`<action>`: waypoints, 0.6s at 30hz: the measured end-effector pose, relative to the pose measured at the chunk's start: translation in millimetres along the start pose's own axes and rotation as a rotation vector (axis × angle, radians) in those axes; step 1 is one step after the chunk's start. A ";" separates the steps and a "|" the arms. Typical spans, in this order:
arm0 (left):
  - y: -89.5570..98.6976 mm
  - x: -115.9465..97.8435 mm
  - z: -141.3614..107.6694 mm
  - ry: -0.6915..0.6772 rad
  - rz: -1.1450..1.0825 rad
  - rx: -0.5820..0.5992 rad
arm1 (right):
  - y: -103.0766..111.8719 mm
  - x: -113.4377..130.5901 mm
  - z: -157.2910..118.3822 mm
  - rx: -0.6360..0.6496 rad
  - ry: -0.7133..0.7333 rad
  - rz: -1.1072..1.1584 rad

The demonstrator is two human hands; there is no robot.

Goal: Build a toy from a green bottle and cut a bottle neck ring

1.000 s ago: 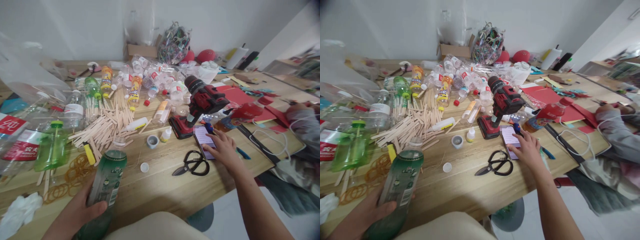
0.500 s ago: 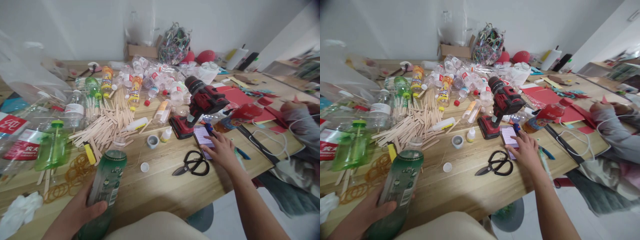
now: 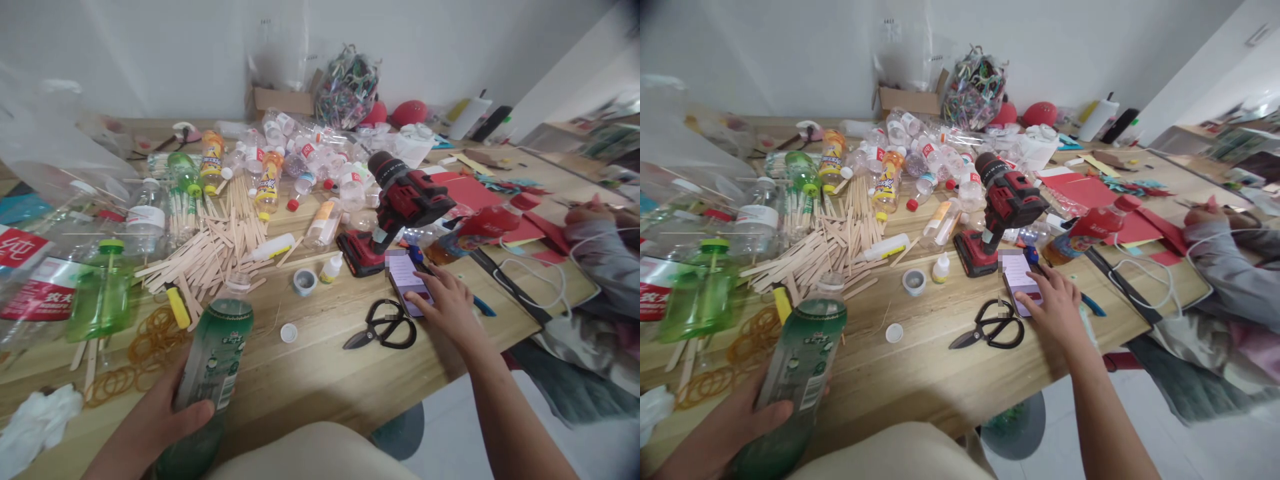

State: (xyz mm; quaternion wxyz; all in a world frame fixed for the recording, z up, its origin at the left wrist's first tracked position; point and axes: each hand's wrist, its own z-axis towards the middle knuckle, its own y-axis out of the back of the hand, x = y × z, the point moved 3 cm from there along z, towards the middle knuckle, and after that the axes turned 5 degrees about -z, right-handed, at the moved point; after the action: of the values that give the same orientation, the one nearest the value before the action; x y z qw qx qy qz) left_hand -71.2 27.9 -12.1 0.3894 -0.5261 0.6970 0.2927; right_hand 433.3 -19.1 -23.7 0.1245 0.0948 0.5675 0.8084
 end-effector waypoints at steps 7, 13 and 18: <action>-0.9 -0.5 -3.6 0.006 -0.041 -0.022 | -5.5 1.8 7.7 0.016 0.008 -0.001; -0.4 -1.7 -1.0 -0.048 -0.007 -0.009 | -2.0 -6.9 -1.1 -0.010 -0.042 -0.008; 5.4 1.4 1.8 -0.028 0.025 0.029 | -1.7 -7.1 -9.8 -0.009 -0.055 -0.013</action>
State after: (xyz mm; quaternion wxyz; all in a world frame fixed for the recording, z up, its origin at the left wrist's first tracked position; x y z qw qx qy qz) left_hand -76.1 30.2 -14.3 0.4032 -0.5075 0.7021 0.2948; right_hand 437.3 -29.5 -28.7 0.1458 0.1125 0.5611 0.8070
